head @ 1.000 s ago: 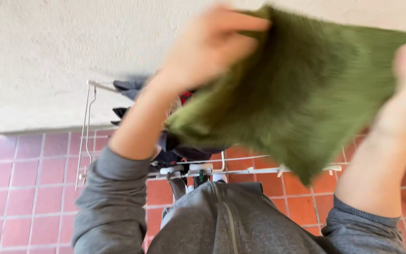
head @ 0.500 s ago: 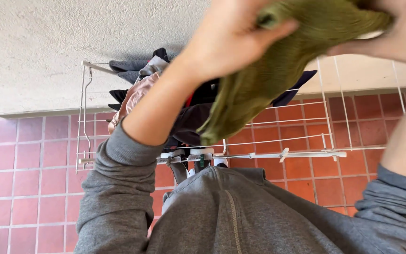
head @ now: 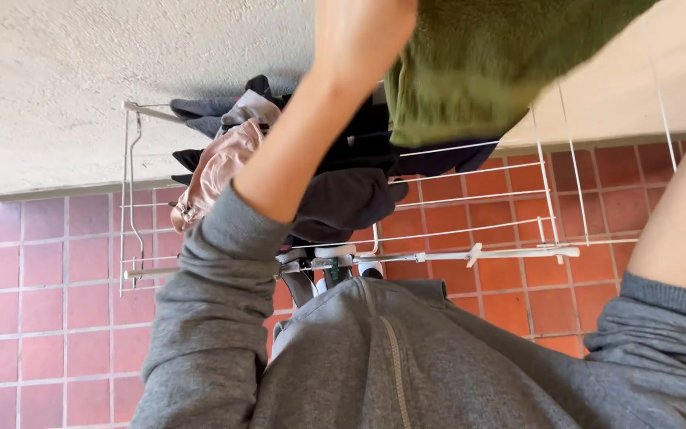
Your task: Fold laundry items from a drying rack and stack them.
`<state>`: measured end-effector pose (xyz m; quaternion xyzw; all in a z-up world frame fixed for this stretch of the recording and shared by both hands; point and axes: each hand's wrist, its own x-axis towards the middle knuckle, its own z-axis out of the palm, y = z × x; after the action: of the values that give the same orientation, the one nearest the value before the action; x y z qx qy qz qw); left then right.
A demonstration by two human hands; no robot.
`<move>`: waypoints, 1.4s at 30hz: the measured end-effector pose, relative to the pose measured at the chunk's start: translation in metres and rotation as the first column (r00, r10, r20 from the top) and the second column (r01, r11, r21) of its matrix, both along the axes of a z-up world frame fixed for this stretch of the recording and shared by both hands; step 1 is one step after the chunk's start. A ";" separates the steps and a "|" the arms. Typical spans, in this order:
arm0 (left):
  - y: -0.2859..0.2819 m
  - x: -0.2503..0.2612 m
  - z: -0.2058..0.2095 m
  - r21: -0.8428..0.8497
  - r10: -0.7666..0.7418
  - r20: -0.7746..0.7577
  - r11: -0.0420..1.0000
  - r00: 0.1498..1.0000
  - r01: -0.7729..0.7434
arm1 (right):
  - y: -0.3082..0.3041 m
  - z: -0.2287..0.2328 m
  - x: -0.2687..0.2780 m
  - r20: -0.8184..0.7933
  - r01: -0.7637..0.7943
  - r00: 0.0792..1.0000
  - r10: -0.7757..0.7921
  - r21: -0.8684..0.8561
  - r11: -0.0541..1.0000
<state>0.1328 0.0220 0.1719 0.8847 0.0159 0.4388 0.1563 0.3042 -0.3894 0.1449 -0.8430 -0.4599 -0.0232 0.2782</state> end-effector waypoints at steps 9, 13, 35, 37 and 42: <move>-0.100 -0.116 -0.145 0.248 -0.491 -0.116 0.827 0.863 0.504 | 0.008 -0.061 -0.073 -0.061 0.129 0.990 -0.128 0.008 0.992; -0.131 -0.141 -0.255 0.033 -0.520 -0.415 0.812 0.747 0.583 | -0.007 -0.148 -0.079 -0.180 0.048 0.976 -0.124 -0.378 0.925; -0.025 -0.262 -0.107 0.010 0.269 -0.556 0.948 0.787 -0.317 | 0.283 -0.112 -0.171 -0.312 -0.718 0.695 0.648 -0.260 0.645; -0.023 -0.258 -0.098 -0.157 0.160 -0.515 0.948 0.842 -0.276 | 0.267 -0.086 -0.152 -0.374 -0.750 0.639 0.672 -0.108 0.652; -0.026 -0.239 -0.044 -0.575 -0.211 -0.219 0.817 0.953 0.049 | 0.211 -0.032 -0.101 -0.538 -0.603 0.597 0.595 0.187 0.775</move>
<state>-0.1059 -0.0036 0.1274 0.8498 0.1047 0.2768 0.4362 0.2028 -0.1788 0.1127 -0.6080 -0.6106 0.3274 0.3876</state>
